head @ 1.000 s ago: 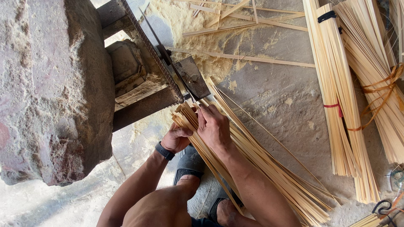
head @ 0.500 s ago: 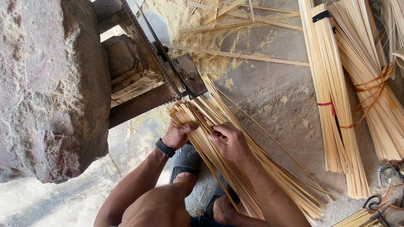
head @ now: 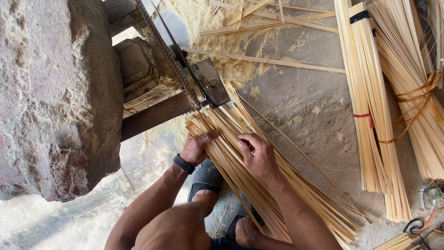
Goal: The person sits on the floor holding a bundle of thin bamboo strips and aligns them by hand, feeding the ends through a fixed bamboo-splitting blade to split them into narrower strips. They repeatedly gather, square up, and push the bundle through the machine, then set processed strips aside with other bound bundles.
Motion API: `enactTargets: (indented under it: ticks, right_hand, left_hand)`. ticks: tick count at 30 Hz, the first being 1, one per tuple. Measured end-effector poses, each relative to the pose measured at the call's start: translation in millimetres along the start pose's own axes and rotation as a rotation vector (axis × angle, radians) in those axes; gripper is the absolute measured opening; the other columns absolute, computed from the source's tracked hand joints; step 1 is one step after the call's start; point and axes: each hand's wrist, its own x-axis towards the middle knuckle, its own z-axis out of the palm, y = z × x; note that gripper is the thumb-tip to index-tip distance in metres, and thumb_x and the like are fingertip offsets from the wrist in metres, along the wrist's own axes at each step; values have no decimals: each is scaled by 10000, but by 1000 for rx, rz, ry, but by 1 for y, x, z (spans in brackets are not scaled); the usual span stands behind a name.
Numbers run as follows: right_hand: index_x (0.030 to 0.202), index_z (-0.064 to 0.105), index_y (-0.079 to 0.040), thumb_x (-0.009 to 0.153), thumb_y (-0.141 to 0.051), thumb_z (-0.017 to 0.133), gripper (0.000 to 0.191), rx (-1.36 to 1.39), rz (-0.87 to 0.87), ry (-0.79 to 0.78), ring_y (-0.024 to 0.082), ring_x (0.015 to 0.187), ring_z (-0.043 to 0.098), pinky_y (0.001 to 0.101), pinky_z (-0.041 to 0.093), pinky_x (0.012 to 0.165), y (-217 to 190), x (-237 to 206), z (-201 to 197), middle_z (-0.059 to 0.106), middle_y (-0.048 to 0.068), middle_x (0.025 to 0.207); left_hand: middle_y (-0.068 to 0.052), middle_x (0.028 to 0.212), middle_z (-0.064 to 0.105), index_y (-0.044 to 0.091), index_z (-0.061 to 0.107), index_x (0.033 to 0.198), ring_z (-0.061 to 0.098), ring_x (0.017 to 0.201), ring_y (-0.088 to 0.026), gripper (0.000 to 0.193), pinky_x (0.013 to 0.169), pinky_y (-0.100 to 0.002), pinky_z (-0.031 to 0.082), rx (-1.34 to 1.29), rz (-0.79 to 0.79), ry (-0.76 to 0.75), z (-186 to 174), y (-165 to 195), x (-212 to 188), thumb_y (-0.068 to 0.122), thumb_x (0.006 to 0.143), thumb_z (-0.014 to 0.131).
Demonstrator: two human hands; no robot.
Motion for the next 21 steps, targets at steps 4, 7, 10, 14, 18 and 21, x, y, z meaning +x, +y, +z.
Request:
enactTargets:
  ticks: [4, 7, 10, 14, 18, 21]
  right_hand:
    - [1071, 719, 31, 1026, -240, 619, 292, -45, -86, 34, 247, 787, 741, 312, 620, 609, -5, 0, 3, 713, 170, 923]
    - [1078, 735, 49, 1004, -193, 622, 277, -82, -92, -17, 234, 723, 735, 300, 609, 566, -5, -1, 2, 723, 168, 896]
    - [1082, 735, 76, 989, -106, 622, 233, -118, -135, -35, 228, 700, 732, 305, 605, 548, -2, -2, -1, 727, 168, 867]
    - [1083, 716, 91, 988, -53, 632, 192, -257, -261, 136, 229, 719, 743, 281, 617, 535, 4, 0, 2, 731, 187, 885]
    - [1092, 713, 123, 1008, -31, 660, 184, -267, -255, 191, 190, 618, 726, 241, 601, 455, 7, 12, 22, 721, 180, 822]
    - [1119, 708, 145, 999, -29, 664, 215, -262, -231, 230, 197, 596, 703, 245, 586, 431, 3, 24, 40, 705, 190, 831]
  left_hand:
    - [-167, 1050, 774, -35, 717, 1103, 752, 986, -286, 247, 882, -491, 656, 31, -10, 56, 2, -1, 1, 14, 866, 767]
    - [-148, 1047, 757, 12, 700, 1112, 748, 984, -267, 259, 882, -472, 651, 43, -32, 117, 10, 3, 2, -9, 861, 760]
    - [-141, 1057, 761, 53, 685, 1119, 754, 1003, -250, 312, 892, -462, 663, 18, -51, 86, 17, 9, 2, -11, 824, 767]
    - [-121, 1030, 754, 31, 686, 1128, 741, 967, -245, 285, 846, -458, 655, 26, 5, 98, 23, 12, -1, 9, 861, 782]
    - [-90, 998, 745, 29, 696, 1097, 728, 925, -223, 248, 806, -418, 646, 31, 33, 126, 21, 8, -2, 0, 866, 782]
    - [-87, 996, 735, 30, 693, 1090, 724, 922, -213, 242, 815, -399, 649, 19, 64, 111, 15, 4, 0, -12, 871, 788]
